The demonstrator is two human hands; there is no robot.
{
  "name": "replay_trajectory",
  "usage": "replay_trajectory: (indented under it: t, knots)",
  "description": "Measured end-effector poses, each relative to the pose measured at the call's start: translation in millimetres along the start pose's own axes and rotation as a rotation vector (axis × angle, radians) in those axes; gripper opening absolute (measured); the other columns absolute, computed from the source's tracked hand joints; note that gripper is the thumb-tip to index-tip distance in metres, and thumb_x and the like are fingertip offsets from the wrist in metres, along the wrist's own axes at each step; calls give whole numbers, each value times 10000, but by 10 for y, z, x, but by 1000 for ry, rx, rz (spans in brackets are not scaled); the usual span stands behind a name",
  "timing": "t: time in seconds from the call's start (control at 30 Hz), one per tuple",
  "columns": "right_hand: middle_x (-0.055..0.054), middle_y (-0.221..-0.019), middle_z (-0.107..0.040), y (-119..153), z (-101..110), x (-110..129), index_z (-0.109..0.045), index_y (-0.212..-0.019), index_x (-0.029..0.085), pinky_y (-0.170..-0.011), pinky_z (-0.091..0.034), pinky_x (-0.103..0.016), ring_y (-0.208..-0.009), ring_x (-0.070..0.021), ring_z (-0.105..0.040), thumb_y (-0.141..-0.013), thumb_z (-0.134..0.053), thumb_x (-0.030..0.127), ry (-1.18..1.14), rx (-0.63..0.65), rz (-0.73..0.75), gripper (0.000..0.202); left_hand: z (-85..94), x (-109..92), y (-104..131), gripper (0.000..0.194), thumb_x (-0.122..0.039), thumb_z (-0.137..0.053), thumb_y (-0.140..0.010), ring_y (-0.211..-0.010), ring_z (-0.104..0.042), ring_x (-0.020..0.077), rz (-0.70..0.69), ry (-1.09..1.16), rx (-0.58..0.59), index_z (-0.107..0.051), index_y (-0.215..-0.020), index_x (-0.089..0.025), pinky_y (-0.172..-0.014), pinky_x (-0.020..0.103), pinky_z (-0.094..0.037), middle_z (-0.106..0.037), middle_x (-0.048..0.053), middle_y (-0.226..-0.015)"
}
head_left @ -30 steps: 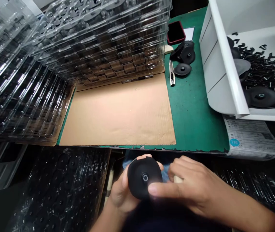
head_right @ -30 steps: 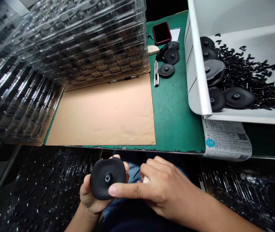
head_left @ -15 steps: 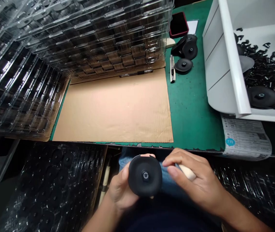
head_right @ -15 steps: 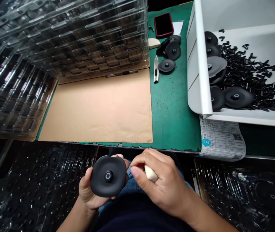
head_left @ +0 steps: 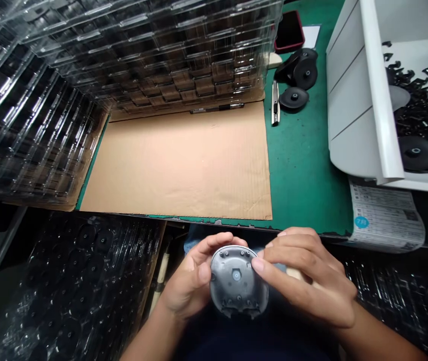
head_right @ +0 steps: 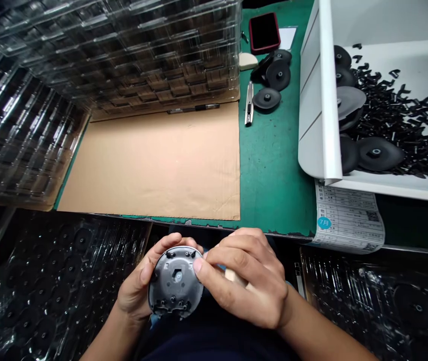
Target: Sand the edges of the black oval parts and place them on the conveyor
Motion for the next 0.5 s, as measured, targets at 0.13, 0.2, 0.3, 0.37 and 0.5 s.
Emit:
replay_trajectory:
  t: [0.13,0.2,0.3,0.37,0.5]
  knots:
    - [-43,-840,-704,-26,2,-12,-727,-853,153,-716,-535,-337,-795,-152,-634,-756,-715,7,34,18,5,175,-17,-37,-14,355,-333,-708,-823,-1102,-643,177,-11,-1,-23,-693,-1154,-205,-960,264,-492,-710,40,-1186]
    - [-49,-900,-695,-13,2,-27,-728,-893,158,-735,-545,-343,-839,-165,-634,-735,-741,9,26,37,-2,218,-27,-35,-26,340,-337,-695,-837,-1098,-648,177,0,8,-23,-695,-1149,-202,-948,263,-499,-715,47,-1183]
    - [-71,-1022,-669,-13,-2,-34,-725,-935,168,-769,-553,-353,-938,-197,-609,-753,-731,30,-46,81,-16,228,-12,48,-54,271,-329,-619,-898,-1019,-677,152,57,4,-56,-713,-1117,-200,-890,227,-508,-744,61,-1106]
    - [-70,-1006,-669,-35,-18,-30,-723,-928,168,-782,-545,-362,-943,-200,-581,-804,-686,53,-129,125,-41,173,19,157,-78,252,-327,-588,-919,-924,-690,125,117,-16,-104,-733,-1076,-192,-833,190,-503,-763,61,-1005]
    - [-50,-823,-644,-65,-60,-20,-707,-964,131,-749,-514,-354,-843,-171,-523,-838,-649,59,-268,201,-101,156,72,367,-110,278,-382,-627,-887,-838,-672,116,214,-44,-170,-755,-1007,-167,-789,181,-488,-754,59,-916]
Point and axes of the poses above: each hand's wrist, its own y-axis away from the middle knuckle, its own z-axis out of the back of the hand, x = y × z, the point moved 8 cm from there along -y, towards the middle knuckle
